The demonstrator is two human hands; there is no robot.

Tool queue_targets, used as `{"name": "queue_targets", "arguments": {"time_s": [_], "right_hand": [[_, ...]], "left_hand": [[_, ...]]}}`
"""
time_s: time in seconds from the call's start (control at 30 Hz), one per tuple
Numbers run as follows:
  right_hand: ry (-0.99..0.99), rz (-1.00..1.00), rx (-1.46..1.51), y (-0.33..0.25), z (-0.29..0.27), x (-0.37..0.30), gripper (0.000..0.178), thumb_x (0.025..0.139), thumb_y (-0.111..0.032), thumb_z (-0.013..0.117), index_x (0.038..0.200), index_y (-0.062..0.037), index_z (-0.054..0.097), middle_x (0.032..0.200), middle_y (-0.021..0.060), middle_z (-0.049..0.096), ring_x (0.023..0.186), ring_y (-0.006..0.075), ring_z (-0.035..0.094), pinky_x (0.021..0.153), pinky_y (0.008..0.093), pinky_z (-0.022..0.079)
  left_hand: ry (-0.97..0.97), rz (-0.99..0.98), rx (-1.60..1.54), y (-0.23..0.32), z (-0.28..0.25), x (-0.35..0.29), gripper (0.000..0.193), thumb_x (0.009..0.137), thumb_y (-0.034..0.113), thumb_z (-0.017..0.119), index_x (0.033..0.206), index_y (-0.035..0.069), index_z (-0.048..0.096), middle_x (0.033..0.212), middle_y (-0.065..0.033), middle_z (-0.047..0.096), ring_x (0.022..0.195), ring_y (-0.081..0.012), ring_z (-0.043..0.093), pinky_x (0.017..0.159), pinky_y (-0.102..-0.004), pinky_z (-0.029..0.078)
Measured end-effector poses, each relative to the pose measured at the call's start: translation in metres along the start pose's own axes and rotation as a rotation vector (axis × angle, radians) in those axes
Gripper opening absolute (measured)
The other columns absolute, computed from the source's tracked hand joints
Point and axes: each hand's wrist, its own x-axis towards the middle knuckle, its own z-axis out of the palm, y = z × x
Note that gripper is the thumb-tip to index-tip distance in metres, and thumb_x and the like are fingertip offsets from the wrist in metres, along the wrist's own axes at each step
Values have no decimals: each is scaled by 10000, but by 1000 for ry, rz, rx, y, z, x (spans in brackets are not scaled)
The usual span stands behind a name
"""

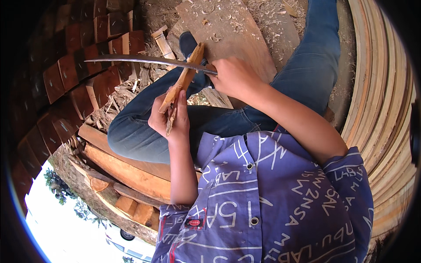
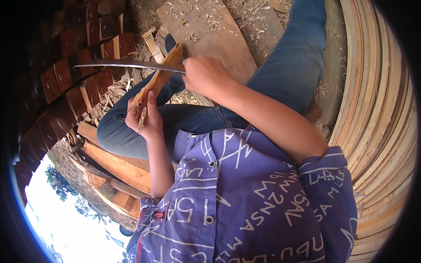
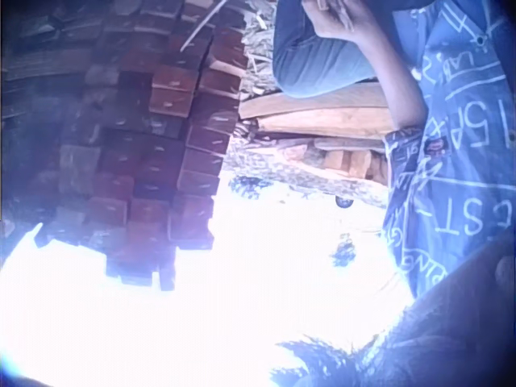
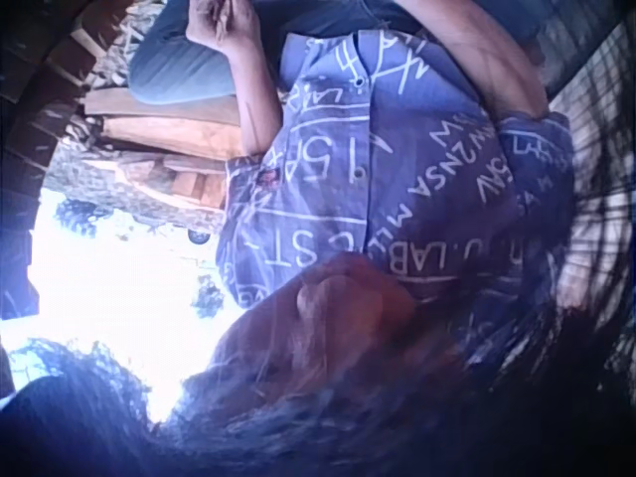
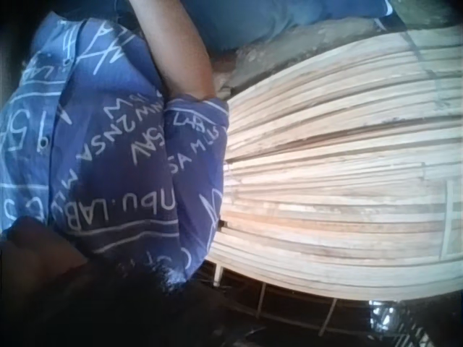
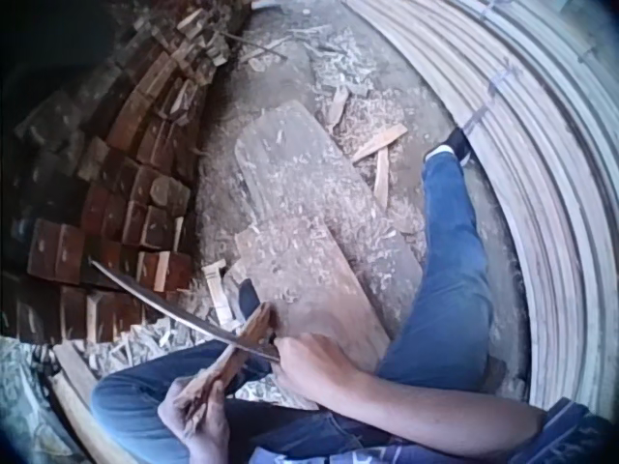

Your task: The person sits on the ground and uses a knife to shave and shape a small piece of wood. They repeatedly hold the wood in one hand and scrape the blade along its surface to remove thin shavings, occasionally rotating the piece to work different sides.

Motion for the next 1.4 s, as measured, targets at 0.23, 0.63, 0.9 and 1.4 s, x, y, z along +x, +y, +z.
{"name": "queue_targets", "arguments": {"time_s": [0.23, 0.63, 0.9, 1.4], "right_hand": [[-32, 23, 37, -1, 6, -2, 154, 810, -162, 666, 876, -29, 707, 753, 235, 665, 772, 427, 666, 742, 496, 537], [-50, -62, -9, -31, -15, -10, 161, 799, -160, 674, 833, -5, 703, 767, 218, 692, 766, 400, 698, 717, 488, 565], [-15, 39, -43, 5, -11, 11, 166, 827, -155, 663, 869, -1, 709, 761, 246, 675, 765, 415, 685, 718, 496, 549], [24, 10, -9, 12, 1, 15, 173, 824, -151, 657, 837, 16, 700, 757, 251, 666, 759, 425, 674, 716, 508, 537]], "left_hand": [[-52, 87, 33, 6, -2, -4, 190, 789, 63, 816, 927, -15, 710, 906, -140, 742, 751, -168, 711, 719, -272, 548], [-22, 0, 15, 0, -3, -8, 179, 800, 61, 806, 934, -16, 715, 902, -128, 743, 758, -136, 694, 731, -257, 539], [-33, 40, 38, 4, -1, -3, 199, 786, 59, 822, 935, -12, 711, 904, -137, 744, 780, -163, 710, 732, -273, 546], [1, 63, 22, -3, 1, -3, 179, 801, 73, 809, 935, -5, 721, 897, -125, 739, 762, -165, 713, 717, -269, 546]]}}
